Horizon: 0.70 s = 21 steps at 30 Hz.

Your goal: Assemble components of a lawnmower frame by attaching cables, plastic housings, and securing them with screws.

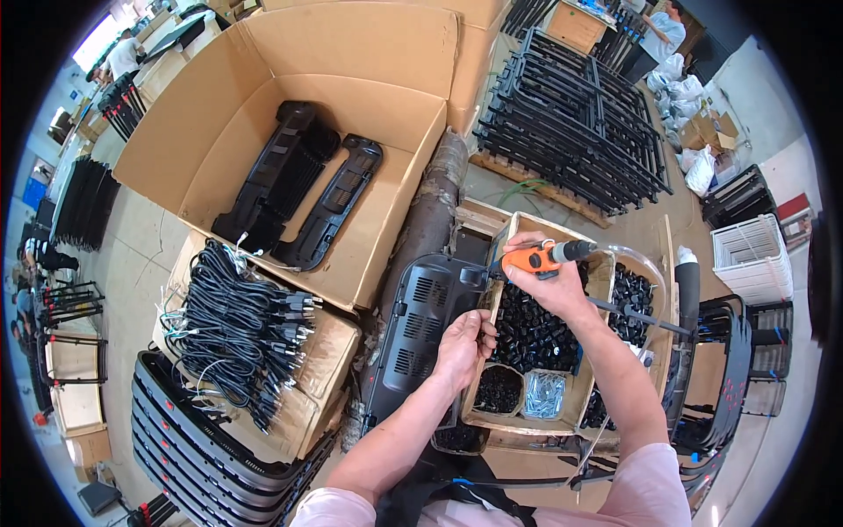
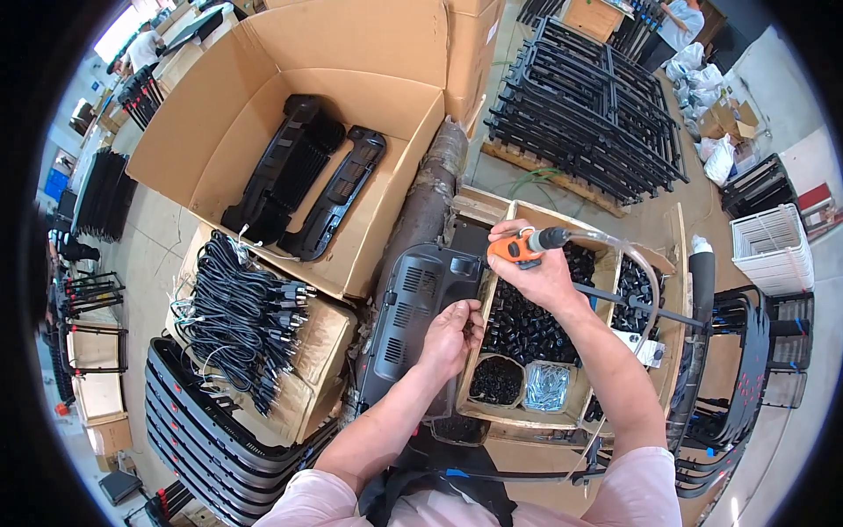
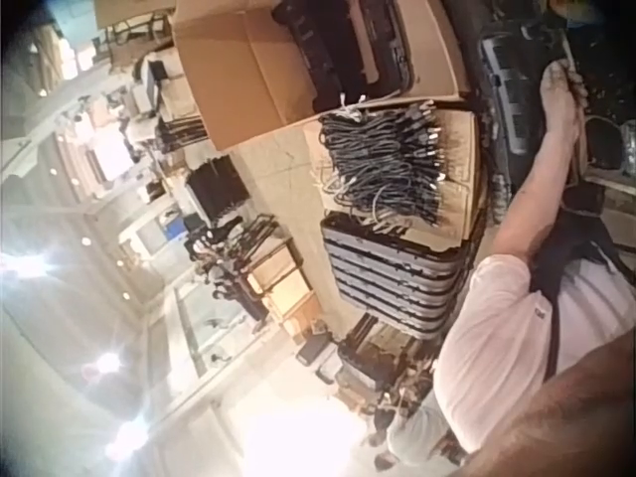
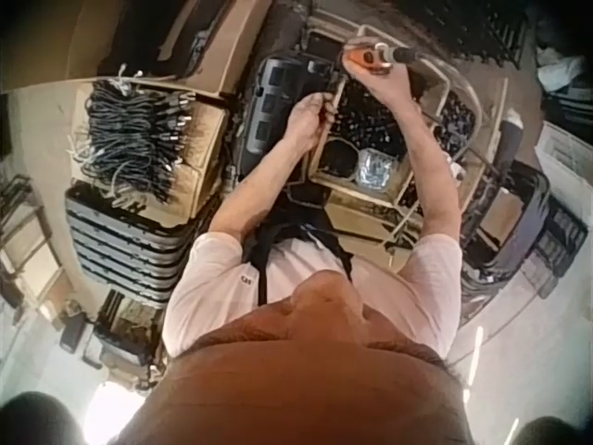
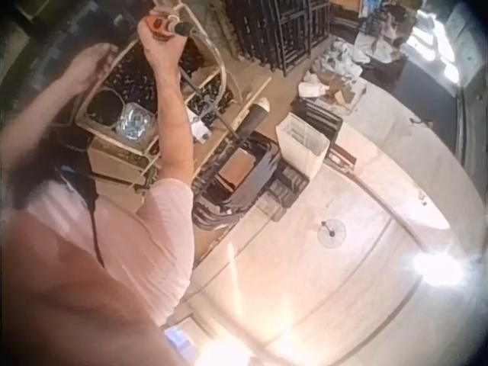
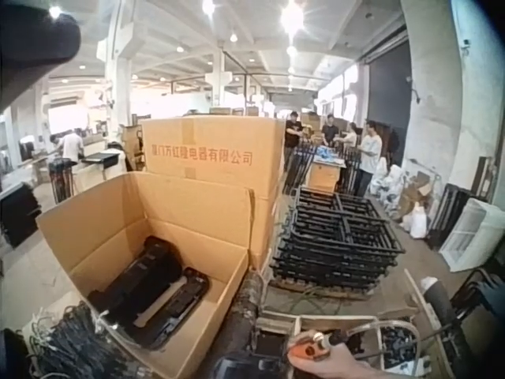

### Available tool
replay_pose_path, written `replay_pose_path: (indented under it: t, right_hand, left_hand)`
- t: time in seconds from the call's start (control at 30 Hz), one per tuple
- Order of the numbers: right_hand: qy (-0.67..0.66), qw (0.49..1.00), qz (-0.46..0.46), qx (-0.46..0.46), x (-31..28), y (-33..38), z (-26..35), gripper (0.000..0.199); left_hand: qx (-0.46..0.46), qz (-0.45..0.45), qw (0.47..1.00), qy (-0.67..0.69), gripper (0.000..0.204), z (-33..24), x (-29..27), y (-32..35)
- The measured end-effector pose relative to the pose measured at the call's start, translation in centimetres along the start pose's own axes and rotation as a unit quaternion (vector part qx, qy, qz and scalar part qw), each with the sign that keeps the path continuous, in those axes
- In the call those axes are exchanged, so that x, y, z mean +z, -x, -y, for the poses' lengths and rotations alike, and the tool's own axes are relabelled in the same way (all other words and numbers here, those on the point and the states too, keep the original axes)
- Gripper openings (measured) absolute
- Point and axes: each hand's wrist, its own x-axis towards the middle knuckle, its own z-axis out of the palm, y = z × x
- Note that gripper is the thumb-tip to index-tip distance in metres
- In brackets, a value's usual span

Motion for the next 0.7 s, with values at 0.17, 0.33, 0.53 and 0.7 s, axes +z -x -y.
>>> replay_pose_path:
  t: [0.17, 0.33, 0.53, 0.7]
  right_hand:
    - [-0.002, 1.000, 0.026, -0.001, 0.7, -0.6, 0.4, 0.040]
    - [-0.001, 0.998, 0.046, 0.031, -0.8, -0.8, 0.5, 0.045]
    - [0.133, 0.986, 0.104, 0.012, -0.7, -3.3, 0.2, 0.047]
    - [0.166, 0.980, 0.108, -0.013, -0.6, -4.0, 1.9, 0.043]
  left_hand:
    - [0.029, -0.048, 0.998, -0.034, 0.024, -0.7, 0.7, 0.1]
    - [0.196, -0.073, 0.909, -0.360, 0.024, -4.8, 2.1, -0.8]
    - [0.191, -0.045, 0.460, -0.866, 0.037, -12.3, 4.0, -5.2]
    - [0.124, -0.046, 0.431, -0.892, 0.034, -12.5, 4.1, -7.7]
